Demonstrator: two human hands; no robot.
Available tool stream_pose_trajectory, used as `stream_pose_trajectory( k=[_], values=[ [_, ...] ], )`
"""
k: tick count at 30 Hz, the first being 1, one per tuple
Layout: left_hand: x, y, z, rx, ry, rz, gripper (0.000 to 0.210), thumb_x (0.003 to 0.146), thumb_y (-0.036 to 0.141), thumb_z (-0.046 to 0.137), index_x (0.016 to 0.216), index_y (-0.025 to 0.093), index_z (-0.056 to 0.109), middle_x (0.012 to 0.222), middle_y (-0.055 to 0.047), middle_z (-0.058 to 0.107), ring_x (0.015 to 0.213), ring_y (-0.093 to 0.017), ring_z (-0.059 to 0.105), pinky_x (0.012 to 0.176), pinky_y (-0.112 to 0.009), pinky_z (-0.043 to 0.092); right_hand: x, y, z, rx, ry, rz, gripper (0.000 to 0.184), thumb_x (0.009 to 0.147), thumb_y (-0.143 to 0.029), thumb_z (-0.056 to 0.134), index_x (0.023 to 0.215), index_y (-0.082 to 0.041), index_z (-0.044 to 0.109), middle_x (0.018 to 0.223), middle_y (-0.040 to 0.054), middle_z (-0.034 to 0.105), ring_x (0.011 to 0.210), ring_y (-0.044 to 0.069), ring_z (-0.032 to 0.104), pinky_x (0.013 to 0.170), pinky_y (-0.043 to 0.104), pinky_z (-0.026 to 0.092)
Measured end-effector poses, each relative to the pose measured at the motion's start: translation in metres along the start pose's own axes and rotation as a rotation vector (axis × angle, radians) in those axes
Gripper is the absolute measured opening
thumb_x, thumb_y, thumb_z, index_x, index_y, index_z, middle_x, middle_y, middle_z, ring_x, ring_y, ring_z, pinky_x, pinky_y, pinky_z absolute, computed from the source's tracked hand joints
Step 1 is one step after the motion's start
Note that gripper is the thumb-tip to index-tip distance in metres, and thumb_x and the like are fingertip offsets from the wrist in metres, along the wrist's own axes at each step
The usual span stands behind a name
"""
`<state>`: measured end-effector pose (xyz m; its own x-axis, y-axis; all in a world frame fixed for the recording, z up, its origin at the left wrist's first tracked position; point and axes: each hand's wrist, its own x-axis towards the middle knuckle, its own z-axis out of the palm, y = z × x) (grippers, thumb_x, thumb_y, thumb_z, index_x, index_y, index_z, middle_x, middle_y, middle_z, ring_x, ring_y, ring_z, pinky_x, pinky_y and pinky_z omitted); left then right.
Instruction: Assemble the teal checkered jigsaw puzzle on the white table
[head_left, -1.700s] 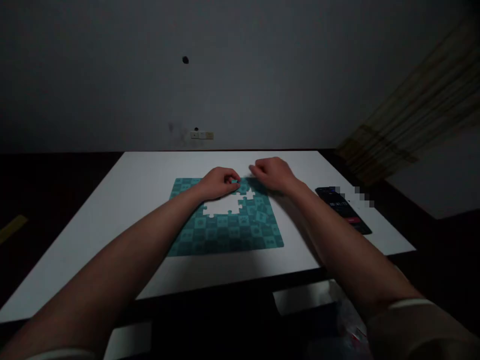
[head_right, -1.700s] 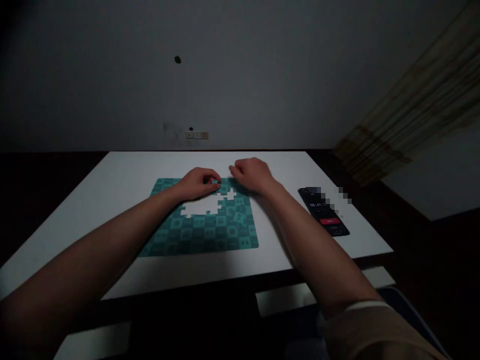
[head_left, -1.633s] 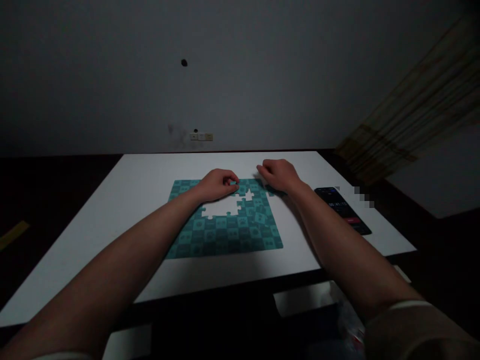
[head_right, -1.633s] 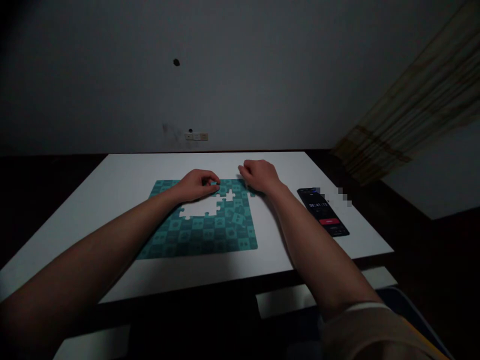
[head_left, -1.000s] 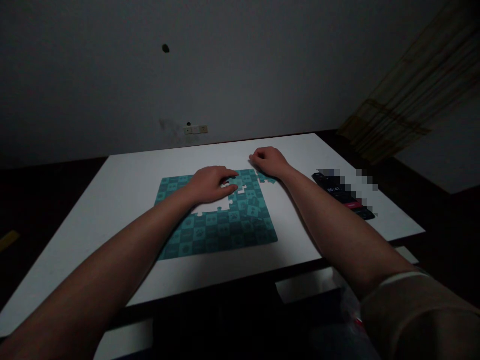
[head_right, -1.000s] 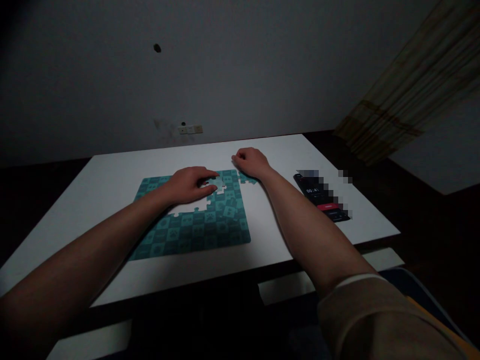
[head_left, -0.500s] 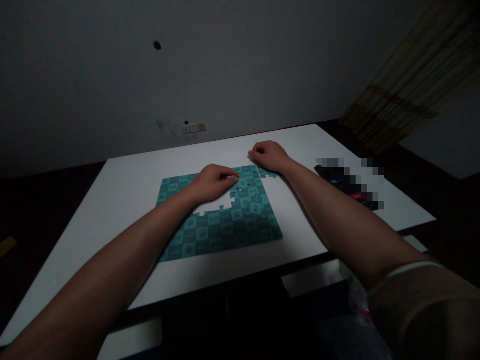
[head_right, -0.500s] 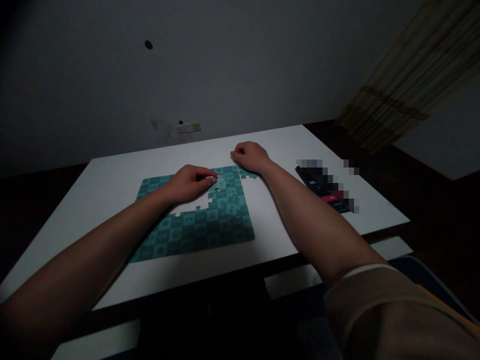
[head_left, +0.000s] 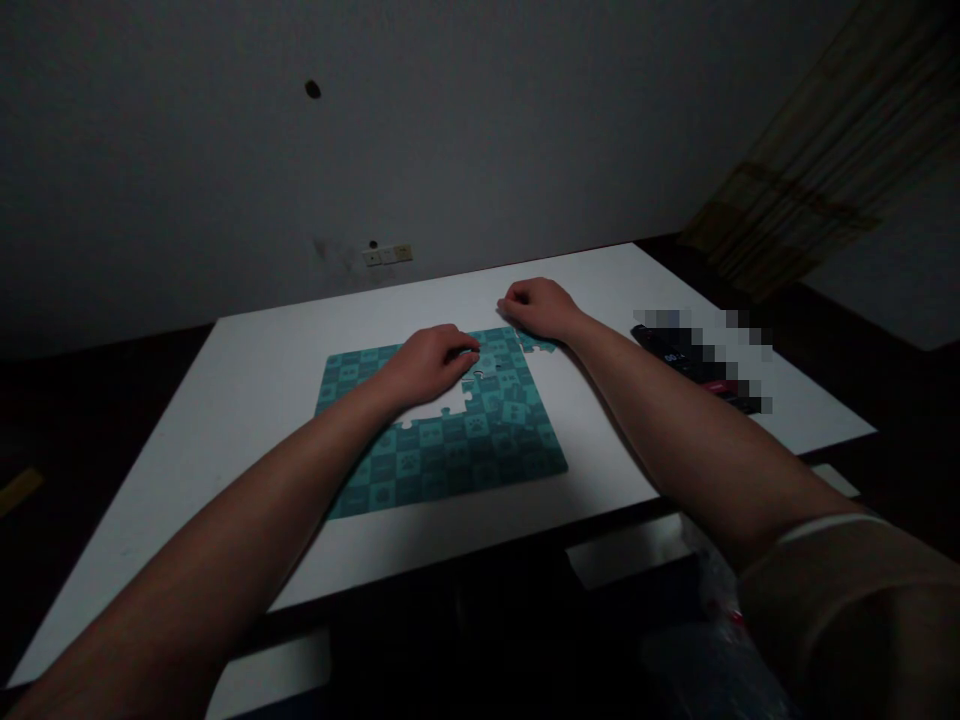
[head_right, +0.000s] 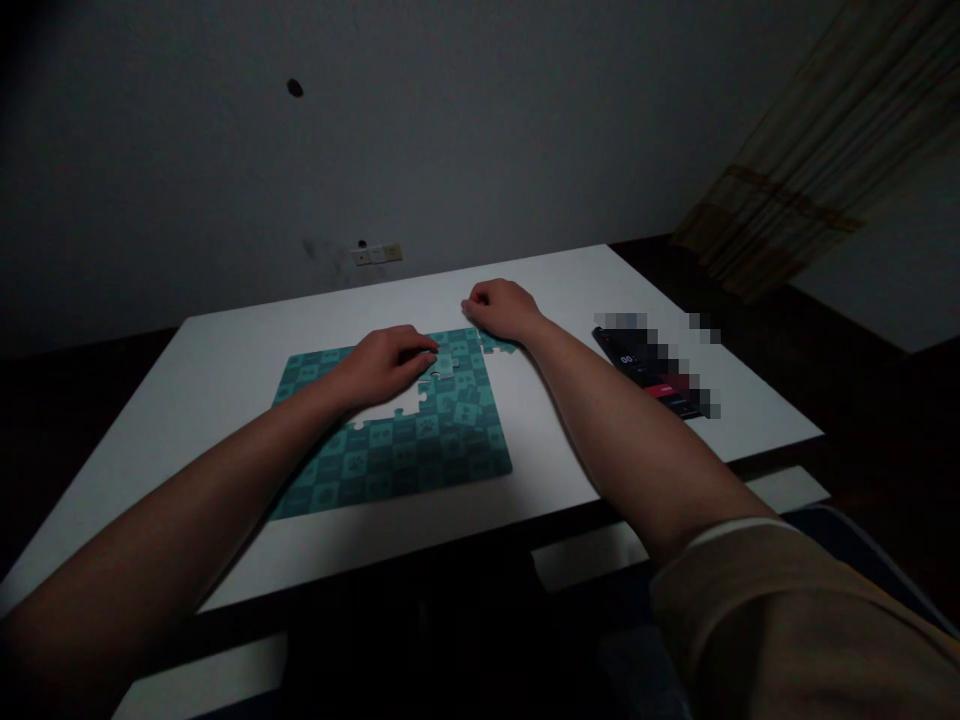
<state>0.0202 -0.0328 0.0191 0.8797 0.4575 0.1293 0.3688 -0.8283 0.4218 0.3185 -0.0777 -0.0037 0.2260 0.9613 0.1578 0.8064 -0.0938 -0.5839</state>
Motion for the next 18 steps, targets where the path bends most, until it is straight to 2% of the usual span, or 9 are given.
stream_pose_trajectory(
  k=[3,6,10,14,18],
  values=[
    [-0.0003,-0.0010,-0.0011,0.017,-0.010,0.000,0.035,0.124,0.018,0.077,0.153,0.016,0.096,0.134,-0.014,0.094,0.124,-0.037,0.090,0.114,-0.046,0.068,0.0000,0.0001,0.0004,-0.001,0.003,-0.003,0.030,0.110,-0.045,0.080,0.087,-0.027,0.075,0.091,0.0090,0.084,0.089,0.030,0.072,0.083,0.046,0.047],
    [-0.0015,-0.0023,-0.0014,0.022,-0.006,0.008,0.041,0.124,0.023,0.075,0.160,0.020,0.094,0.136,-0.012,0.094,0.125,-0.035,0.090,0.116,-0.042,0.067,-0.0007,-0.0004,-0.0003,0.002,-0.001,-0.011,0.030,0.112,-0.044,0.078,0.087,-0.028,0.075,0.092,0.0097,0.084,0.089,0.031,0.073,0.084,0.047,0.048],
    [-0.0029,-0.0019,-0.0014,0.035,-0.009,0.032,0.046,0.125,0.035,0.068,0.160,0.022,0.094,0.140,-0.013,0.093,0.126,-0.038,0.089,0.118,-0.047,0.068,-0.0016,-0.0015,-0.0020,0.006,-0.011,-0.013,0.032,0.112,-0.046,0.079,0.087,-0.028,0.076,0.094,0.0115,0.085,0.094,0.034,0.077,0.085,0.048,0.052],
    [-0.0038,0.0008,-0.0021,0.090,-0.036,0.038,0.046,0.126,0.033,0.066,0.162,0.026,0.093,0.134,-0.014,0.090,0.123,-0.038,0.086,0.117,-0.048,0.068,-0.0014,-0.0016,-0.0022,0.007,-0.014,-0.004,0.032,0.111,-0.050,0.081,0.089,-0.028,0.078,0.093,0.0123,0.086,0.095,0.036,0.078,0.085,0.049,0.054],
    [-0.0049,0.0018,-0.0014,0.128,-0.042,0.030,0.046,0.125,0.031,0.068,0.163,0.023,0.094,0.140,-0.017,0.085,0.124,-0.040,0.084,0.120,-0.052,0.067,-0.0005,-0.0006,-0.0012,0.013,-0.013,-0.007,0.031,0.108,-0.053,0.083,0.090,-0.028,0.079,0.095,0.0128,0.087,0.095,0.036,0.077,0.085,0.049,0.053]
  ],
)
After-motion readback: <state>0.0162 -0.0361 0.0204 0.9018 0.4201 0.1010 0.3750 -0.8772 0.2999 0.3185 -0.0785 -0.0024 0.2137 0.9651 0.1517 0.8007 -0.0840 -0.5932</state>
